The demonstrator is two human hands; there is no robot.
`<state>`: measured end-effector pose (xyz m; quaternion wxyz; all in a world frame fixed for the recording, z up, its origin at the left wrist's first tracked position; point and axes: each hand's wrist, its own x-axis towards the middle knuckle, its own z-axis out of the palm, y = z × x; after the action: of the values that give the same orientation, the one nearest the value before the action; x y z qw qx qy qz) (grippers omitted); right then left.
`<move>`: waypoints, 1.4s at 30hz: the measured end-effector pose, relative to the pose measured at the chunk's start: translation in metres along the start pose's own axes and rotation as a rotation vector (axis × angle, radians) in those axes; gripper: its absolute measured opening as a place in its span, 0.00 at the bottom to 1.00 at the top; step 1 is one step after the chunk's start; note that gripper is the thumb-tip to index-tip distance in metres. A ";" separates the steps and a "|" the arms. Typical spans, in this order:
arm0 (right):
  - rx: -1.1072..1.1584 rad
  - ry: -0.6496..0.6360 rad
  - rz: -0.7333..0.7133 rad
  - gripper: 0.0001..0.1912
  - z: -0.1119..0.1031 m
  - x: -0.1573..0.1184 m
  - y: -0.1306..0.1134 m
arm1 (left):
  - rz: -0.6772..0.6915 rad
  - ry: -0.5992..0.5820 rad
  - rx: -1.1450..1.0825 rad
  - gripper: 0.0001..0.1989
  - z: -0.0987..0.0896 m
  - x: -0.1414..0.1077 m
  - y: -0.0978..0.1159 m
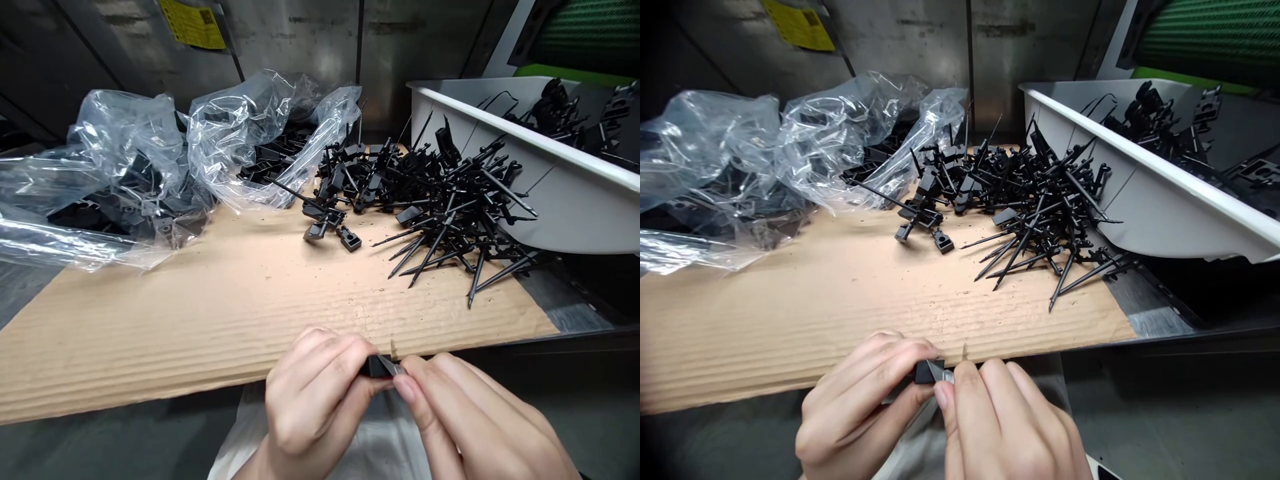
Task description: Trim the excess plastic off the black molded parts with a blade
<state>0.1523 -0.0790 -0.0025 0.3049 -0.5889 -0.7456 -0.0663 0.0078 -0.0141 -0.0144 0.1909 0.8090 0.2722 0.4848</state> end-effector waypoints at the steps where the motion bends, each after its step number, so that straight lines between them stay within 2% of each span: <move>1: -0.009 -0.025 0.000 0.08 0.000 0.001 0.003 | -0.001 -0.002 -0.005 0.07 0.000 0.000 0.000; 4: -0.059 -0.115 0.020 0.10 -0.004 0.005 0.013 | -0.001 -0.021 -0.005 0.05 0.001 -0.002 -0.001; 8: 0.003 -0.030 0.019 0.08 -0.011 0.010 0.021 | 0.001 -0.040 0.000 0.05 0.000 -0.003 -0.001; 11: 0.069 -0.055 0.076 0.08 -0.012 0.011 0.020 | -0.015 -0.053 -0.007 0.05 -0.001 -0.003 -0.001; 15: 0.267 -0.064 0.156 0.06 -0.009 0.012 0.011 | -0.028 -0.089 -0.037 0.04 -0.003 0.000 -0.002; 18: 0.461 -0.047 0.221 0.06 -0.003 0.016 0.003 | 0.016 -0.068 -0.035 0.05 -0.003 0.001 -0.002; 20: 0.506 -0.029 0.200 0.08 0.002 0.017 -0.001 | 0.055 -0.032 -0.001 0.06 -0.003 0.001 -0.002; 23: 0.434 0.039 0.060 0.14 0.006 0.012 -0.002 | 0.069 -0.006 0.041 0.05 -0.002 0.002 -0.002; 25: 0.379 0.075 0.015 0.13 0.006 0.007 0.001 | 0.049 -0.008 0.043 0.02 -0.002 0.003 -0.002; 31: 0.468 0.036 0.138 0.06 0.001 -0.003 0.010 | 0.000 -0.030 0.046 0.03 -0.002 0.004 0.001; 36: 0.545 -0.002 0.224 0.05 -0.001 -0.004 0.011 | -0.036 -0.087 0.091 0.10 -0.004 0.000 -0.002; 39: 0.539 0.032 0.169 0.06 -0.002 -0.002 0.010 | -0.058 -0.130 0.014 0.11 -0.006 0.000 -0.002; 42: 0.496 0.048 0.057 0.14 0.000 -0.002 0.009 | -0.087 -0.157 -0.088 0.11 -0.011 0.002 0.000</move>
<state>0.1604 -0.0783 -0.0063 0.4595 -0.5148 -0.7148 0.1134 -0.0013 -0.0120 -0.0082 0.2679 0.8226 0.2697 0.4229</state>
